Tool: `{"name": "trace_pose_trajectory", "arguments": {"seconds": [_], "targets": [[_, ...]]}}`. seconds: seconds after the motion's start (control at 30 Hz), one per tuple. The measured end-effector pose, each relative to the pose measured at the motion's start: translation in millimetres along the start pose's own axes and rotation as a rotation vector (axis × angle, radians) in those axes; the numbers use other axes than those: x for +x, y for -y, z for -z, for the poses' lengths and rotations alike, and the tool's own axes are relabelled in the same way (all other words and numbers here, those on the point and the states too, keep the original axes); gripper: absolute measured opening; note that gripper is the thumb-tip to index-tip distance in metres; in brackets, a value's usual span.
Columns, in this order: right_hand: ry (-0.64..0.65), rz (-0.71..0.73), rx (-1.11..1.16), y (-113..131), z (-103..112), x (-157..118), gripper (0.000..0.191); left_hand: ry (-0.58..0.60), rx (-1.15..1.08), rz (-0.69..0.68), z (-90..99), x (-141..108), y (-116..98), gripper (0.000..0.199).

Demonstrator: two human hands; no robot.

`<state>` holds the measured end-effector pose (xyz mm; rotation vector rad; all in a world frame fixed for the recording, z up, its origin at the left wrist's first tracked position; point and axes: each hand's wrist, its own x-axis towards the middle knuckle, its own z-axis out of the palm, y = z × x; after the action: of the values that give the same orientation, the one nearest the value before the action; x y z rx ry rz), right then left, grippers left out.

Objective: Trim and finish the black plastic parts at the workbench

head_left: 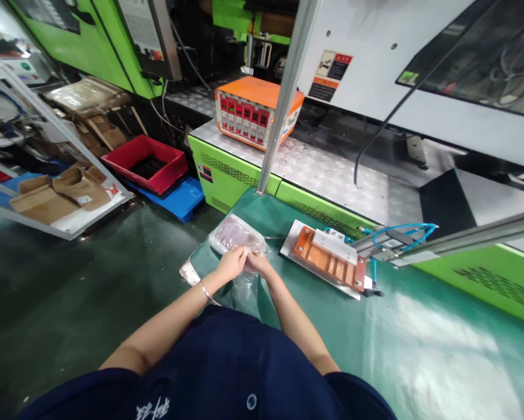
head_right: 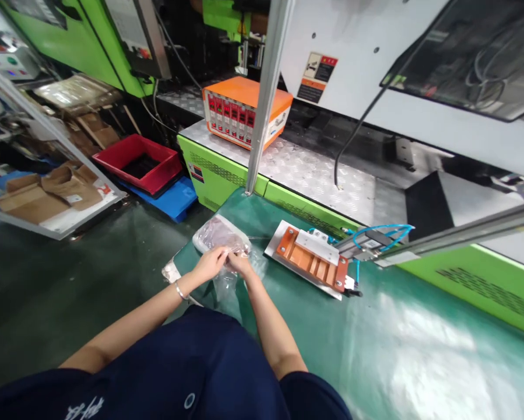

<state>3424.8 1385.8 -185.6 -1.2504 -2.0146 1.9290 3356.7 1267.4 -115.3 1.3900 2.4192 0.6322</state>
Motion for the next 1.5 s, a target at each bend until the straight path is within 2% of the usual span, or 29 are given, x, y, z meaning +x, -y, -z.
{"name": "trace_pose_trajectory", "arguments": {"seconds": [0.13,0.17,0.23,0.33,0.4,0.47,0.53,0.6,0.63,0.77,0.9,1.1,1.2,1.33,1.5], "targets": [[-0.138,-0.121,-0.246,-12.9,50.7,-14.7,0.018,-0.013,-0.032,-0.131,4.1,-18.4,37.2,0.048],[-0.197,-0.138,-0.293,-16.4,60.0,-17.9,0.021,-0.022,0.026,-0.159,3.9,-23.8,45.8,0.056],[-0.303,-0.153,-0.359,-21.0,70.8,-20.7,0.040,0.015,0.193,-0.229,-0.4,-32.1,55.6,0.069],[-0.369,-0.139,-0.405,-20.4,69.1,-14.4,0.062,0.147,0.367,-0.363,-17.5,-34.0,48.0,0.077],[-0.372,-0.131,-0.423,-17.0,62.7,-6.7,0.064,0.163,0.408,-0.386,-32.3,-29.3,34.8,0.071],[-0.354,-0.122,-0.436,-14.3,58.1,-0.5,0.054,0.109,0.401,-0.363,-44.9,-23.6,24.0,0.054],[-0.320,-0.105,-0.437,-13.8,57.8,1.9,0.034,0.025,0.338,-0.342,-52.3,-20.7,20.0,0.032],[-0.294,-0.081,-0.419,-15.1,61.6,0.7,0.015,-0.055,0.233,-0.320,-54.3,-22.1,22.5,0.026],[-0.290,-0.070,-0.402,-15.9,64.4,-0.9,0.013,-0.087,0.179,-0.300,-53.7,-24.2,24.9,0.026],[-0.329,-0.047,-0.272,-17.2,73.5,-9.6,0.017,-0.119,0.042,-0.209,-45.8,-32.5,30.1,0.027],[-0.340,-0.065,-0.045,-14.9,68.6,-21.7,0.018,-0.084,0.020,-0.179,-37.3,-26.5,22.6,0.024],[-0.075,-0.182,0.347,-6.6,54.2,-37.5,0.024,-0.069,-0.068,-0.163,-32.3,-3.4,13.9,0.016],[-0.070,-0.212,0.502,2.4,55.6,-37.4,0.025,-0.145,-0.155,-0.073,-33.5,3.5,16.4,0.013],[-0.088,-0.235,0.649,16.4,52.8,-38.0,0.024,-0.330,-0.296,0.109,-34.2,9.0,17.2,0.018],[-0.129,-0.164,0.752,44.1,47.7,-46.4,0.020,-0.489,-0.504,0.215,-14.4,22.7,4.9,0.026]]}}
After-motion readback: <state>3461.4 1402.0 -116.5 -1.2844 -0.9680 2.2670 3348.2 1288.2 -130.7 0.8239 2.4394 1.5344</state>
